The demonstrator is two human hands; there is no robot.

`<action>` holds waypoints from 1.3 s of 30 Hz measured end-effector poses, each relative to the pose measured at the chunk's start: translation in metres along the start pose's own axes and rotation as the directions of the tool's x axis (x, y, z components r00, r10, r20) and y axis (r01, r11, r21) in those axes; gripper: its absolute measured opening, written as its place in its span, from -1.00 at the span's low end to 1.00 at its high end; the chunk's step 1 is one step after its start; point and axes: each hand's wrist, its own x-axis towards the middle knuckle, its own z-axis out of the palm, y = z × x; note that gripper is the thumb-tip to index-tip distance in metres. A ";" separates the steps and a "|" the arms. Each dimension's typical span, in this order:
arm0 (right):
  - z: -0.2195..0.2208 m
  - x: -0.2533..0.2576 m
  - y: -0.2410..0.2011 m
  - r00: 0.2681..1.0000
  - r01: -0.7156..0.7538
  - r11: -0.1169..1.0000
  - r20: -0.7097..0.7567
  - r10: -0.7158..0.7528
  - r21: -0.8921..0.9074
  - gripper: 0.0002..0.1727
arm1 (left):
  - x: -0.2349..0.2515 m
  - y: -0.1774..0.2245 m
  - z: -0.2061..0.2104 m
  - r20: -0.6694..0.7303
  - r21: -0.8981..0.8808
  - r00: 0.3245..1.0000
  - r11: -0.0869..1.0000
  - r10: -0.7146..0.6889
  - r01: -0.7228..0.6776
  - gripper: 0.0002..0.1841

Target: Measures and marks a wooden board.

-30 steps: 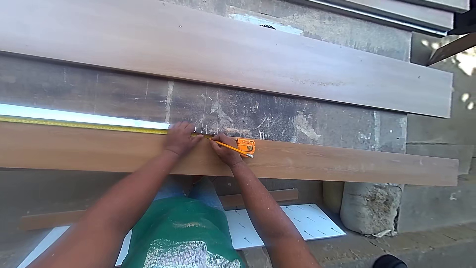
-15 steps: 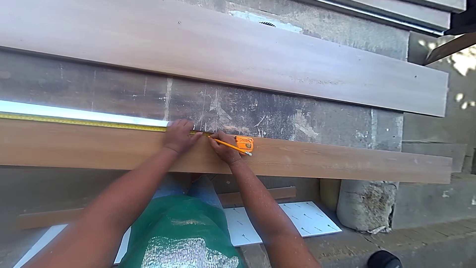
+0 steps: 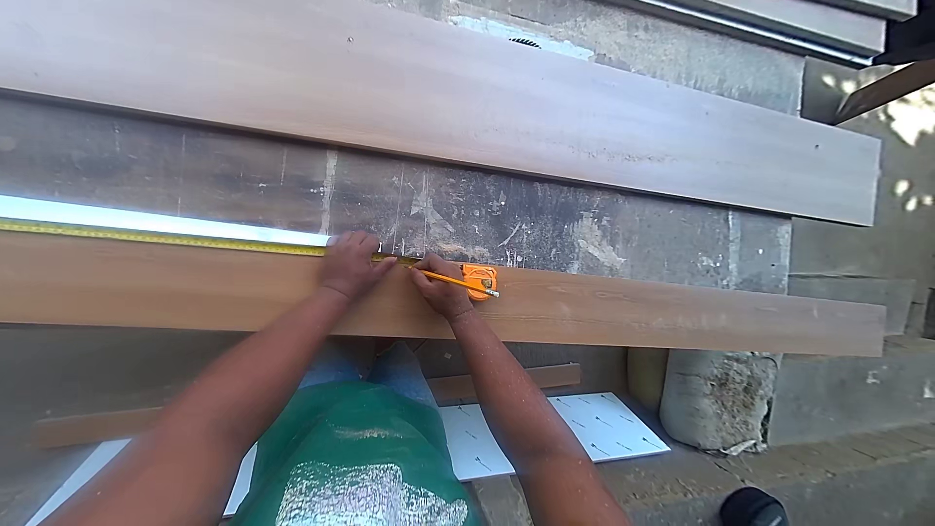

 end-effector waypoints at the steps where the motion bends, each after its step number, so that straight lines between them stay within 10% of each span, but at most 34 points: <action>1: 0.001 0.000 0.000 1.000 -0.002 1.000 -0.009 0.002 0.001 -0.90 | 0.000 -0.001 0.000 -0.002 0.002 1.000 1.000 0.000 0.000 -0.45; 32: -0.003 0.000 -0.009 0.999 0.034 0.999 -0.040 -0.032 0.036 -0.86 | -0.001 0.002 -0.004 0.017 -0.016 1.000 1.000 -0.005 0.005 -0.45; 36: -0.015 -0.005 -0.004 0.963 0.120 0.947 -0.197 -0.184 -0.298 -0.75 | -0.001 -0.001 -0.006 0.018 -0.028 1.000 0.999 -0.019 0.020 -0.44; 39: -0.029 -0.010 0.004 0.997 -0.018 0.859 -0.077 -0.025 -0.512 -0.65 | 0.001 0.000 -0.004 0.016 -0.036 1.000 0.999 -0.012 0.013 -0.45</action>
